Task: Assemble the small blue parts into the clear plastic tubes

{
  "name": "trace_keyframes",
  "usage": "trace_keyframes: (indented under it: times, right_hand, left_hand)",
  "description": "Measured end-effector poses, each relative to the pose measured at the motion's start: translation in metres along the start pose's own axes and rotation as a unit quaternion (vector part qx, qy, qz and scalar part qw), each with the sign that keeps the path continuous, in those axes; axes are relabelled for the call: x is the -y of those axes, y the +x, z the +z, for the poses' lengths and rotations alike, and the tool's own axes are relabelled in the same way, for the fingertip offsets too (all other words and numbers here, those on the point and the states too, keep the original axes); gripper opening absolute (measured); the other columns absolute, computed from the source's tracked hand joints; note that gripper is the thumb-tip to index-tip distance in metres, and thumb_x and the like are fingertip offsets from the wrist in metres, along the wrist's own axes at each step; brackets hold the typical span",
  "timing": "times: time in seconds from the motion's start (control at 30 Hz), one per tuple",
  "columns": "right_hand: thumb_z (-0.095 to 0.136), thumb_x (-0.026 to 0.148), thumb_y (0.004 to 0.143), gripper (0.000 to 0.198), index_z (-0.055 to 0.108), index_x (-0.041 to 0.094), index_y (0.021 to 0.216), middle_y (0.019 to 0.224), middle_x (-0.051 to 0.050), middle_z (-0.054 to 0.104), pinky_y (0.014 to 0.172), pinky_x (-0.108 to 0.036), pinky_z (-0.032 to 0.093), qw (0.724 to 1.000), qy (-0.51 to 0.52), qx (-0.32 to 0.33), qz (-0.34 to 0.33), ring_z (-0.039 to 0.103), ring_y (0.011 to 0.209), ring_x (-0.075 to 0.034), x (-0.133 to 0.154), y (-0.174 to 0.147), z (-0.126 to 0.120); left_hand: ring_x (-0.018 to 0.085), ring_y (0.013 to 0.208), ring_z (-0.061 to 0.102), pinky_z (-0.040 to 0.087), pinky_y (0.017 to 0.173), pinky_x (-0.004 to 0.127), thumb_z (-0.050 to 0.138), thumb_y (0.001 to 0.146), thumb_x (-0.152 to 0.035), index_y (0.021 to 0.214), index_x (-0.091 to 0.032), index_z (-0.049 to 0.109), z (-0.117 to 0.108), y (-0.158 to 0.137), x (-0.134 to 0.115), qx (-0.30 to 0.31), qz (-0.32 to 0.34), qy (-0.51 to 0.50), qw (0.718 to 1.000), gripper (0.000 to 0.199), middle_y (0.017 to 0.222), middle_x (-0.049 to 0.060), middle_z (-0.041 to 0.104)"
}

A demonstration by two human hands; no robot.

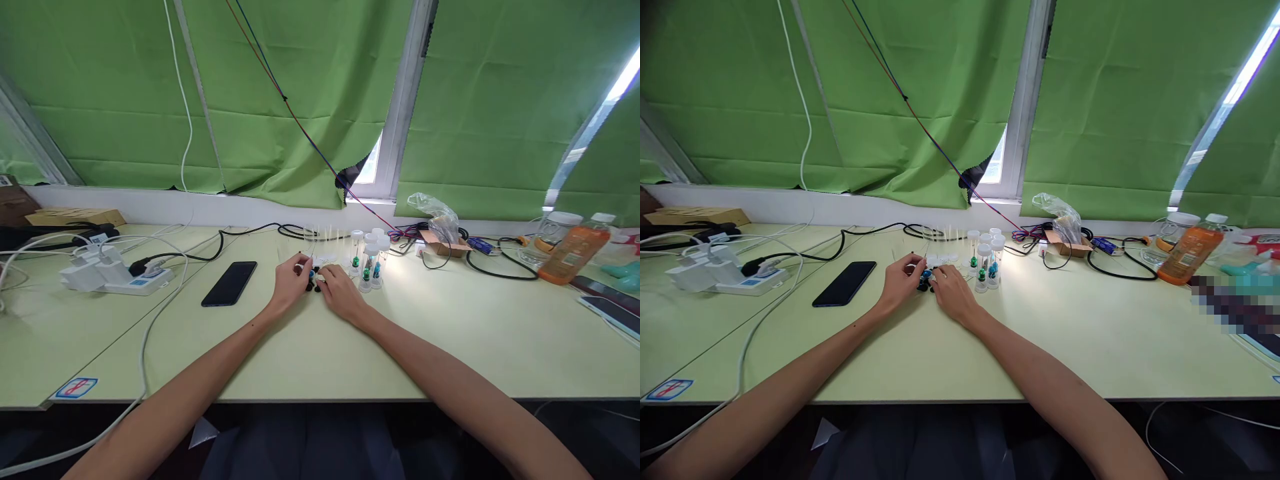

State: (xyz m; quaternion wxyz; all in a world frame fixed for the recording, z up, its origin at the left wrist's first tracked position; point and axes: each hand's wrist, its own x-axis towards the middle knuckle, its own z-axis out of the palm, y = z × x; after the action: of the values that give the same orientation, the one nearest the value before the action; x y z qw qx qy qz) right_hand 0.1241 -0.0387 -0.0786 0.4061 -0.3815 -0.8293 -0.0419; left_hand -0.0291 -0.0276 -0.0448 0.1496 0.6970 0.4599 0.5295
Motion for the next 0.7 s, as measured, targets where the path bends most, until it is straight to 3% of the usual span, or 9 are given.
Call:
trace_keyframes:
  times: [0.2,0.43,0.7]
  right_hand:
    - [0.036,0.021,0.099,0.023,0.055,0.015,0.11,0.108,-0.013,0.061,0.093,-0.041,0.046,0.999,-0.012,0.032,-0.034,0.054,0.104,-0.024,0.007,0.0,0.003]
    - [0.048,0.034,0.095,0.047,0.039,0.013,0.137,0.126,-0.018,0.056,0.102,-0.046,0.042,0.999,0.014,0.036,0.018,0.05,0.121,-0.028,-0.007,0.001,0.006]
    - [0.047,0.045,0.095,0.06,0.035,0.01,0.142,0.137,-0.021,0.051,0.109,-0.048,0.034,0.995,-0.01,0.083,0.056,0.044,0.131,-0.03,-0.014,0.003,0.007]
  left_hand:
    - [0.014,0.064,0.062,0.047,0.06,0.025,0.054,0.085,-0.042,0.079,-0.019,0.062,0.001,0.0,0.0,-0.021,-0.006,0.005,1.0,0.026,0.076,0.003,0.067]
    - [0.015,0.065,0.064,0.047,0.058,0.024,0.054,0.084,-0.044,0.079,-0.019,0.062,0.002,0.0,0.002,-0.017,-0.019,-0.016,1.0,0.027,0.077,0.003,0.067]
    - [0.015,0.064,0.063,0.047,0.057,0.024,0.055,0.084,-0.044,0.08,-0.018,0.063,0.002,-0.002,0.0,-0.013,-0.025,-0.03,0.999,0.027,0.078,0.003,0.067]
